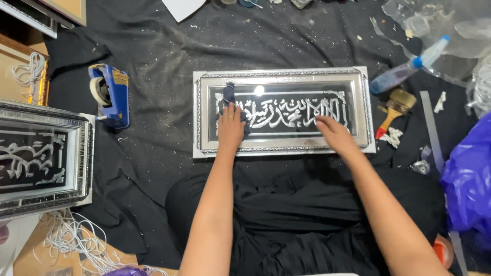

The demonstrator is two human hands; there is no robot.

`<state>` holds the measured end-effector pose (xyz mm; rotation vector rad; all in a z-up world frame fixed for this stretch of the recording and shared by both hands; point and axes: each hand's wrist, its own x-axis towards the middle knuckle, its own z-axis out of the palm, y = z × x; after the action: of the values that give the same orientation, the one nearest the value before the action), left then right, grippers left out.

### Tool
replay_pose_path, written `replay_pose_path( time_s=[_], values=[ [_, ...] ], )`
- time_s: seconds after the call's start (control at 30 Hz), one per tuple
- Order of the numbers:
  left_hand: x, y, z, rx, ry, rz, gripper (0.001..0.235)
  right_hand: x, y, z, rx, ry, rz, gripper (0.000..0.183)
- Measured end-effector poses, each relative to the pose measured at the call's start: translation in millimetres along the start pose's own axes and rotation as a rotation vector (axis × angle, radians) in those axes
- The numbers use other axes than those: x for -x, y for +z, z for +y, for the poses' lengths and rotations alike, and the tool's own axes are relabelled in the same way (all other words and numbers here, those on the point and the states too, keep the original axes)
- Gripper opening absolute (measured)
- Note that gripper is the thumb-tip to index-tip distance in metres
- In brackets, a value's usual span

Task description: The person cleans the back of a framed artwork with a brush and then wipes the front glass and frame with a cloth. The person uses a spray bottle to moisten the cloth and continues wiping the frame and glass surface.

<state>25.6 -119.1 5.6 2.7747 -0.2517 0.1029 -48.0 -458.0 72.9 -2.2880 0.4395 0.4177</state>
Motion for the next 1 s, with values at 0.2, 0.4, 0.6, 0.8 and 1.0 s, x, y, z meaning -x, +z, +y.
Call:
replay_pose_path(
  time_s=[0.2,0.4,0.6,0.8,1.0],
  values=[
    [24,4,25,0.046,-0.084,-0.319,0.059,123,-86,-53,-0.056,0.008,-0.013,0.045],
    [29,59,-17,0.194,-0.077,-0.164,0.032,109,-98,-82,-0.17,-0.105,-0.038,0.042],
    [21,-59,32,0.778,-0.473,-0.273,0.041,49,-58,-39,-0.426,-0.029,-0.104,0.042],
    [-2,-35,36,0.235,-0.463,-0.221,0.066,-3,-32,18,-0.024,0.046,-0.207,0.045],
    [42,31,103,0.051,-0.131,-0.258,0.077,-8,-35,8,0.021,0.09,-0.264,0.048]
  ],
)
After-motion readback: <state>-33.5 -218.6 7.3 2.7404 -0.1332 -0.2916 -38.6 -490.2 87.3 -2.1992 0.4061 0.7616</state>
